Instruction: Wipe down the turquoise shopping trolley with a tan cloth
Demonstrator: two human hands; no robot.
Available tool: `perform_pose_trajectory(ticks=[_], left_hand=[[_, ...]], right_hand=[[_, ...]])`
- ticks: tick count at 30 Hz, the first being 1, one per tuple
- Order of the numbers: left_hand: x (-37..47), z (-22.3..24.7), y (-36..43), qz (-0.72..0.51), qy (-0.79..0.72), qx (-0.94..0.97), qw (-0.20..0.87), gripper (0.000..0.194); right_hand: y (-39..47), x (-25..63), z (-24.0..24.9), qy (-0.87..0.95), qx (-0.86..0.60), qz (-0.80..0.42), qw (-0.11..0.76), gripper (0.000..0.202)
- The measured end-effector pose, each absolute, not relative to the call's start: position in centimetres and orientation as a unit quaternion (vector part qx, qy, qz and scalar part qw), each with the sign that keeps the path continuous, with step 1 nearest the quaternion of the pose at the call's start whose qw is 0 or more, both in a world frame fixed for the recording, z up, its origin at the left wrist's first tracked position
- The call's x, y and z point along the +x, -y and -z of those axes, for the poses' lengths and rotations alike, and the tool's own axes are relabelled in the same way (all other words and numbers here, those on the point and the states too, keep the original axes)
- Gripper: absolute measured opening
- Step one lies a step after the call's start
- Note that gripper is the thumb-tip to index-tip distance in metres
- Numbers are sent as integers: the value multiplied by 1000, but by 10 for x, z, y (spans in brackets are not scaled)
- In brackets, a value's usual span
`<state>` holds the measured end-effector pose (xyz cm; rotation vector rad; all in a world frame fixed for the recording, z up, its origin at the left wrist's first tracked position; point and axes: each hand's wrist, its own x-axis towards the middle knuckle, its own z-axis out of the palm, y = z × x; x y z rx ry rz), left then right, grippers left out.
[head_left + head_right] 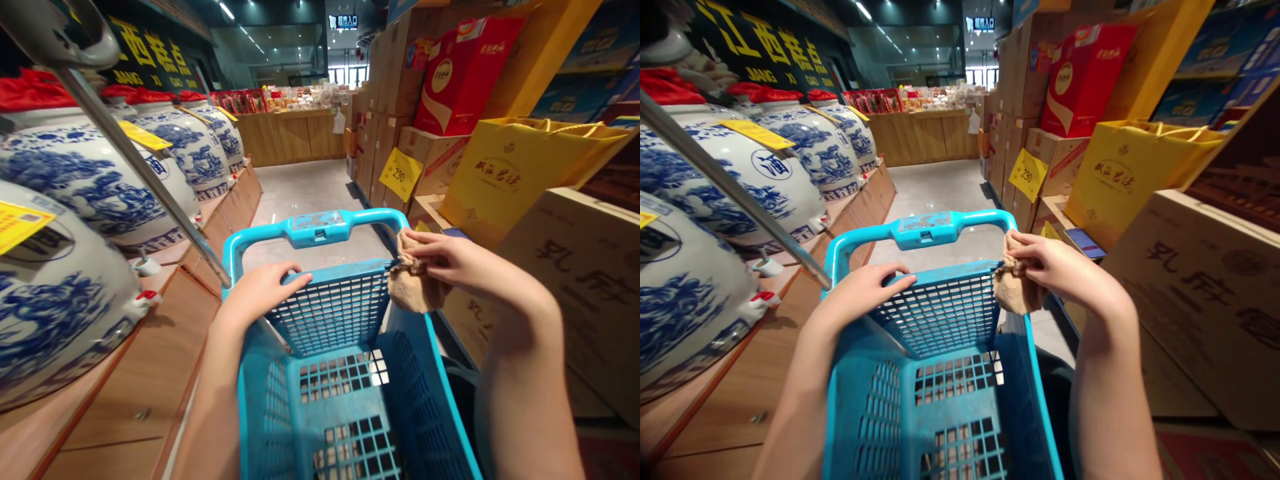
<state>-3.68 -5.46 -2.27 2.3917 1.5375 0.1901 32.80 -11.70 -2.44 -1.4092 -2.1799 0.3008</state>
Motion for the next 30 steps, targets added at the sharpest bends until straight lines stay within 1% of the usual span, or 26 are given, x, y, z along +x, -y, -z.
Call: perform_pose_trajectory(ticks=[2, 4, 6, 9, 11, 13, 16, 18, 19, 21, 24, 25, 27, 30], left_hand=[[-38, 24, 54, -68, -530, 832, 150, 64], [-38, 24, 53, -66, -530, 832, 152, 65], [-39, 24, 53, -64, -534, 830, 150, 66], [-39, 23, 53, -56, -546, 824, 141, 67], [-39, 22, 54, -52, -548, 824, 137, 67], [-39, 21, 55, -53, -548, 824, 137, 68], [-40, 22, 56, -57, -548, 823, 136, 68], [-40, 22, 56, -56, -547, 824, 133, 67], [-40, 22, 56, -55, -546, 826, 131, 67], [-40, 22, 55, -54, -544, 828, 128, 66], [-39, 21, 56, -57, -538, 832, 126, 66], [-38, 21, 56, -57, -537, 832, 126, 67], [-38, 21, 56, -58, -535, 833, 126, 67], [-38, 23, 56, -63, -531, 836, 126, 68]], right_hand=[[128, 336, 18, 821, -494, -153, 242, 36], [127, 335, 18, 817, -496, -160, 247, 38], [117, 326, 22, 799, -516, -133, 279, 40], [97, 310, 31, 751, -557, -54, 350, 46], [92, 303, 33, 734, -575, -21, 360, 45], [98, 303, 30, 754, -573, -24, 322, 40], [120, 308, 18, 802, -551, -59, 225, 36], [132, 308, 11, 816, -540, -68, 191, 36], [134, 307, 10, 818, -540, -64, 190, 36], [131, 298, 12, 808, -549, -36, 212, 37], [114, 274, 26, 776, -561, 15, 288, 44], [108, 265, 32, 774, -552, 15, 309, 47], [99, 249, 42, 798, -509, -25, 322, 50], [96, 235, 49, 831, -456, -84, 307, 52]])
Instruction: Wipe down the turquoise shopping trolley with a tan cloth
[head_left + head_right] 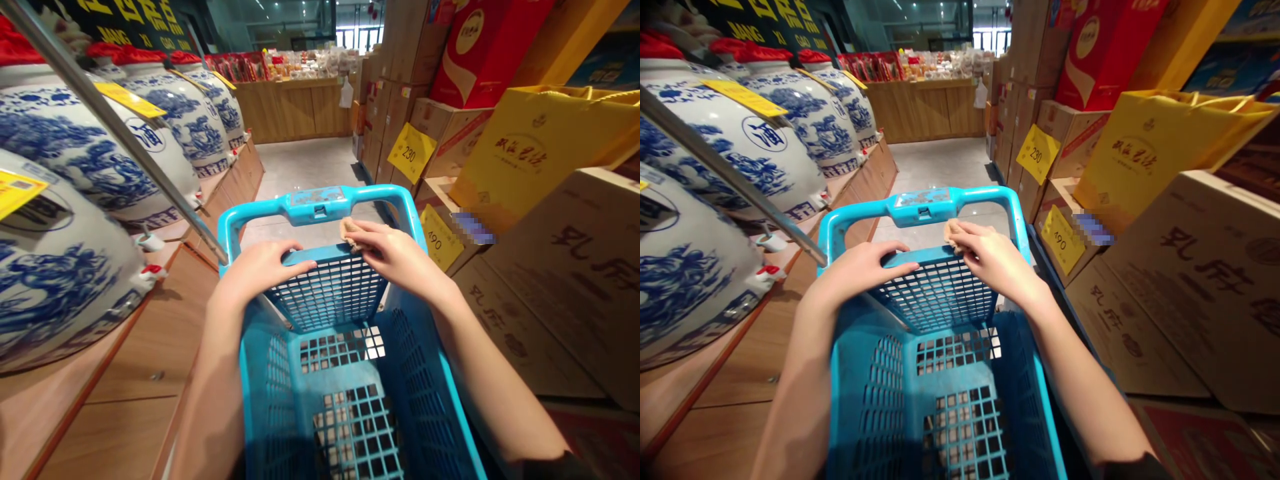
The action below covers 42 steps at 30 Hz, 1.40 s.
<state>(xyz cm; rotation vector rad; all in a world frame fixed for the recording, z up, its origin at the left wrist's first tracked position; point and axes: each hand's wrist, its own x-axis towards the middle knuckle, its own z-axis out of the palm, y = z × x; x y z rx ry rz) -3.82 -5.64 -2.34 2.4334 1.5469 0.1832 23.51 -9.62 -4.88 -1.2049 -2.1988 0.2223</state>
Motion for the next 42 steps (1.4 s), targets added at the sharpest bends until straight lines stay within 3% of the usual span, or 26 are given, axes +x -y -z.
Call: perform_pose_trajectory(ticks=[4, 12, 15, 20, 26, 29, 33, 39, 42], left_hand=[[-39, 26, 56, -75, -524, 840, 121, 69], [-39, 29, 57, -79, -518, 843, 121, 65], [-39, 29, 57, -85, -520, 840, 131, 63], [-40, 27, 56, -133, -479, 849, 177, 58], [-41, 29, 56, -167, -485, 843, 163, 80], [-41, 30, 56, -154, -486, 846, 154, 77], [-43, 32, 55, -172, -459, 856, 165, 69], [-47, 22, 65, -265, -426, 854, 135, 58], [-43, 2, 85, -280, -444, 846, 88, 48]], right_hand=[[100, 229, 50, 842, -456, -81, 276, 53], [106, 222, 61, 745, -604, 95, 267, 33], [109, 218, 57, 798, -538, 51, 268, 34], [106, 213, 56, 890, -344, -90, 284, 55], [99, 225, 59, 801, -533, 65, 265, 20], [100, 225, 58, 817, -522, 54, 239, 22], [104, 219, 57, 882, -417, -19, 219, 50], [108, 220, 57, 818, -502, 48, 279, 31], [110, 218, 56, 836, -479, 43, 266, 36]])
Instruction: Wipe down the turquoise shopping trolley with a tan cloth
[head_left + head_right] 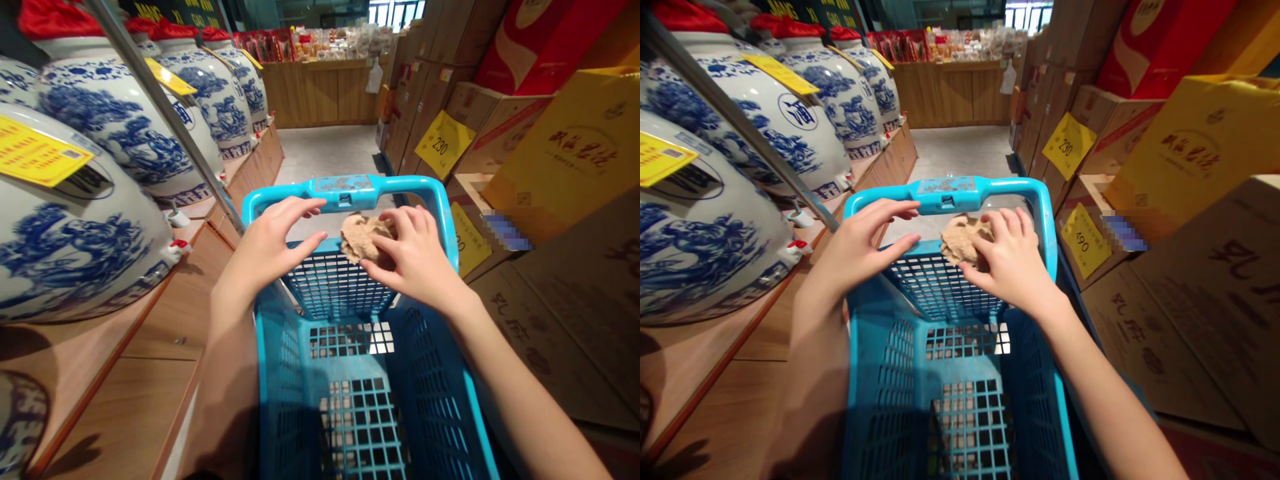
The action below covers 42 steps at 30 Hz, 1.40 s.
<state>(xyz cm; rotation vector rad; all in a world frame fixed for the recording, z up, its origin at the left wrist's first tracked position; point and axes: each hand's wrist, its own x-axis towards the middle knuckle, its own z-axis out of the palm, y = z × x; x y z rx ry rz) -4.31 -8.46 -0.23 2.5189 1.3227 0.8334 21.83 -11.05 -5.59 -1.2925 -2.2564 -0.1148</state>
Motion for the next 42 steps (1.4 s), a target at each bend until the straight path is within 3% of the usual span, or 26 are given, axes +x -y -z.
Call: perform_pose_trajectory(ticks=[4, 9, 14, 20, 26, 30, 37, 42], left_hand=[[-27, -9, 105, -222, -421, 872, 114, 43], [-18, 16, 92, -175, -376, 892, 178, 38], [-22, 16, 89, -132, -468, 871, 71, 43], [-23, 10, 94, -115, -549, 825, -65, 34], [-11, 21, 102, -77, -436, 894, 70, 42], [-9, 16, 110, -40, -475, 875, 85, 54], [-10, -7, 123, -4, -540, 840, 55, 35], [-7, -4, 119, -14, -544, 836, 66, 35]], right_hand=[[111, 214, 56, 883, -393, -24, 255, 45], [111, 214, 57, 838, -451, 19, 307, 28], [111, 213, 55, 814, -494, 83, 293, 30], [112, 212, 56, 875, -404, 22, 266, 32], [111, 216, 54, 832, -476, 64, 277, 36], [111, 215, 54, 847, -459, 54, 265, 29], [109, 215, 56, 869, -406, 6, 283, 29], [108, 216, 55, 864, -411, 28, 290, 33]])
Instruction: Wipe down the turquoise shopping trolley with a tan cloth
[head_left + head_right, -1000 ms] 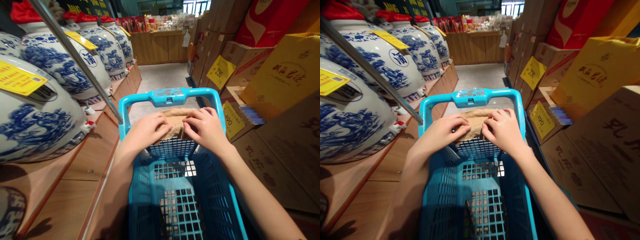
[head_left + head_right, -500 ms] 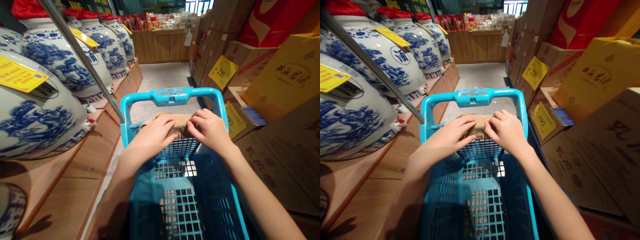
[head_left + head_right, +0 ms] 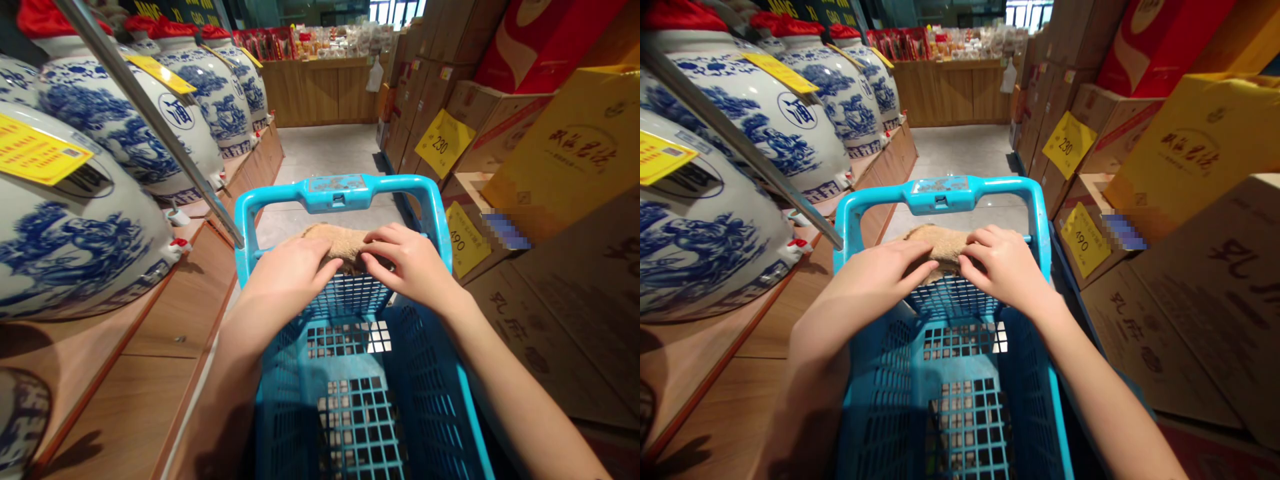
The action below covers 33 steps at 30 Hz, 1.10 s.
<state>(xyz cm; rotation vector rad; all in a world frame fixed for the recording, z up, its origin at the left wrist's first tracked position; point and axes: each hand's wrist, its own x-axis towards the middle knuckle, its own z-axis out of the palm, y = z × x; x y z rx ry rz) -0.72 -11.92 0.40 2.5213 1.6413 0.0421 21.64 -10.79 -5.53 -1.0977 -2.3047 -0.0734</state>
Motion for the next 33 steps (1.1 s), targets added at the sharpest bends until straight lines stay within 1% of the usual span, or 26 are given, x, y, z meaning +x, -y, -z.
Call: perform_pose_trajectory(ticks=[2, 5, 9, 14, 16, 19, 21, 22, 26, 30, 33], left_hand=[[-9, 2, 115, -12, -545, 837, 58, 40], [-12, 7, 115, 0, -535, 843, 52, 49], [-12, 8, 121, -8, -534, 844, 46, 50], [-10, 13, 122, 26, -547, 836, 35, 63], [-11, 16, 124, 22, -540, 840, 33, 65], [-13, 19, 125, 0, -523, 852, 29, 65], [-12, 19, 124, 13, -527, 849, 34, 70], [-12, 19, 122, 25, -533, 845, 39, 72], [-13, 18, 120, 38, -534, 843, 49, 76], [-18, 15, 122, 32, -532, 845, 52, 77], [-20, 13, 122, 37, -544, 836, 63, 80]], right_hand=[[108, 217, 57, 862, -414, 28, 290, 30], [109, 218, 58, 859, -421, 32, 291, 30], [111, 218, 56, 848, -439, 40, 295, 34], [110, 217, 57, 853, -433, 58, 287, 30], [111, 217, 56, 846, -446, 59, 285, 32], [113, 217, 53, 845, -464, 41, 263, 33], [115, 216, 50, 848, -474, 25, 236, 30], [115, 216, 50, 849, -479, 19, 222, 33], [120, 220, 48, 858, -484, -7, 173, 59], [126, 224, 46, 859, -490, -34, 145, 62], [129, 223, 46, 852, -505, -21, 140, 64]])
